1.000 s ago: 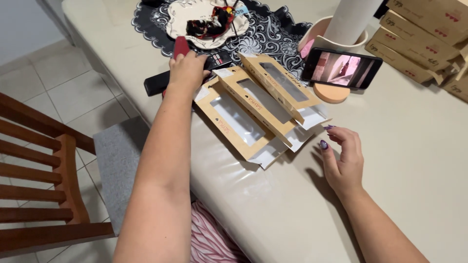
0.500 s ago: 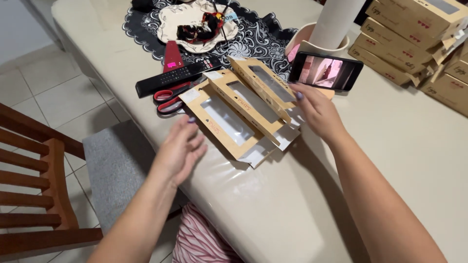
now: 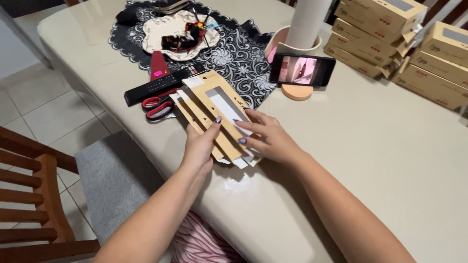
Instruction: Folding flat cardboard templates into assembled boxes
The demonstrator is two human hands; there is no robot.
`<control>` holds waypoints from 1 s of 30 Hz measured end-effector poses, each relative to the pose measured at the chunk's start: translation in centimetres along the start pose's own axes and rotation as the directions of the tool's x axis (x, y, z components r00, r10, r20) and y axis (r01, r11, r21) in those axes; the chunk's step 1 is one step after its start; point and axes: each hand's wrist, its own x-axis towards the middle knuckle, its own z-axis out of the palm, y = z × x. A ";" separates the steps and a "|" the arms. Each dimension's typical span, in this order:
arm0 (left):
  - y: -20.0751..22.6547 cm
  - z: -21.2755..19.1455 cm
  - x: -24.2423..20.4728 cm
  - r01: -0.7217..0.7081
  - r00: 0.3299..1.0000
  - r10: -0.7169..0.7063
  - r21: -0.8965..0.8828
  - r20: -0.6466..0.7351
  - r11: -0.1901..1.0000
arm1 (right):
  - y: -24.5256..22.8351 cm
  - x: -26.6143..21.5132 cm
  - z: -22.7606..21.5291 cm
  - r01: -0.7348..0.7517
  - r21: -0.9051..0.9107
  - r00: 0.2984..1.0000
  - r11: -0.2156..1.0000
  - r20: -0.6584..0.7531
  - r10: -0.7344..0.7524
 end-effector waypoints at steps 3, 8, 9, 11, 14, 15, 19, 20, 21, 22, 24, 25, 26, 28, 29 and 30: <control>-0.1 0.2 -1.3 -0.058 0.997 0.060 0.062 -0.042 0.996 | -1.9 -1.6 -0.5 -0.186 -0.134 0.979 0.973 0.055 0.195; -0.9 0.3 -3.1 -0.081 0.996 0.084 0.163 -0.009 0.983 | -1.3 -4.4 -1.5 -0.252 -0.159 0.968 0.955 -0.030 0.251; -1.4 0.3 -3.4 -0.082 0.996 0.084 0.162 -0.008 0.983 | -1.4 -5.0 -2.1 -0.253 -0.160 0.968 0.954 -0.032 0.251; -2.3 0.1 -3.9 -0.121 0.991 0.104 0.215 0.088 0.969 | -1.6 -6.1 -3.0 -0.499 0.155 0.842 0.853 -0.149 0.519; -3.5 1.3 -5.5 -0.150 0.960 0.108 0.147 0.259 0.978 | -3.1 -8.7 -4.7 -0.507 0.471 0.789 0.722 -0.083 0.609; -3.4 2.0 -6.6 -0.149 0.959 0.106 0.148 0.263 0.978 | -4.1 -9.8 -5.4 -0.508 0.472 0.787 0.721 -0.086 0.611; -4.4 6.3 -8.8 -0.066 0.877 -0.056 0.235 0.477 0.970 | -6.0 -14.9 -8.5 -0.384 0.825 0.691 0.415 -0.041 0.721; -5.1 7.6 -9.0 -0.065 0.828 -0.092 0.257 0.553 0.964 | -5.9 -16.5 -9.2 -0.363 0.817 0.653 0.449 -0.120 0.747; -5.1 9.0 -9.6 -0.058 0.814 -0.106 0.261 0.571 0.964 | -6.3 -17.7 -9.8 -0.360 0.817 0.637 0.450 -0.137 0.758; -5.1 10.5 -10.3 -0.043 0.788 -0.128 0.262 0.602 0.964 | -6.7 -18.9 -10.4 -0.338 0.800 0.559 0.496 -0.253 0.790; -5.3 13.8 -11.7 -0.017 0.728 -0.175 0.273 0.663 0.962 | -8.1 -20.8 -11.3 -0.320 0.776 0.429 0.544 -0.393 0.813; -5.4 15.5 -12.2 -0.020 0.706 -0.269 0.398 0.655 0.917 | -8.9 -21.2 -11.7 -0.341 0.763 0.378 0.548 -0.422 0.824; -5.4 17.2 -12.8 -0.032 0.682 -0.359 0.517 0.637 0.856 | -9.6 -21.5 -12.1 -0.363 0.752 0.326 0.550 -0.451 0.831; -6.4 19.3 -14.3 -0.020 0.641 -0.412 0.551 0.647 0.834 | -8.2 -24.0 -12.2 -0.341 0.735 0.331 0.586 -0.490 0.806; -6.8 20.2 -14.9 -0.003 0.626 -0.455 0.585 0.633 0.811 | -7.4 -25.1 -12.2 -0.322 0.722 0.361 0.613 -0.504 0.784; -8.0 20.4 -15.1 -0.009 0.609 -0.459 0.584 0.647 0.812 | -7.9 -25.1 -12.7 -0.322 0.716 0.345 0.619 -0.520 0.781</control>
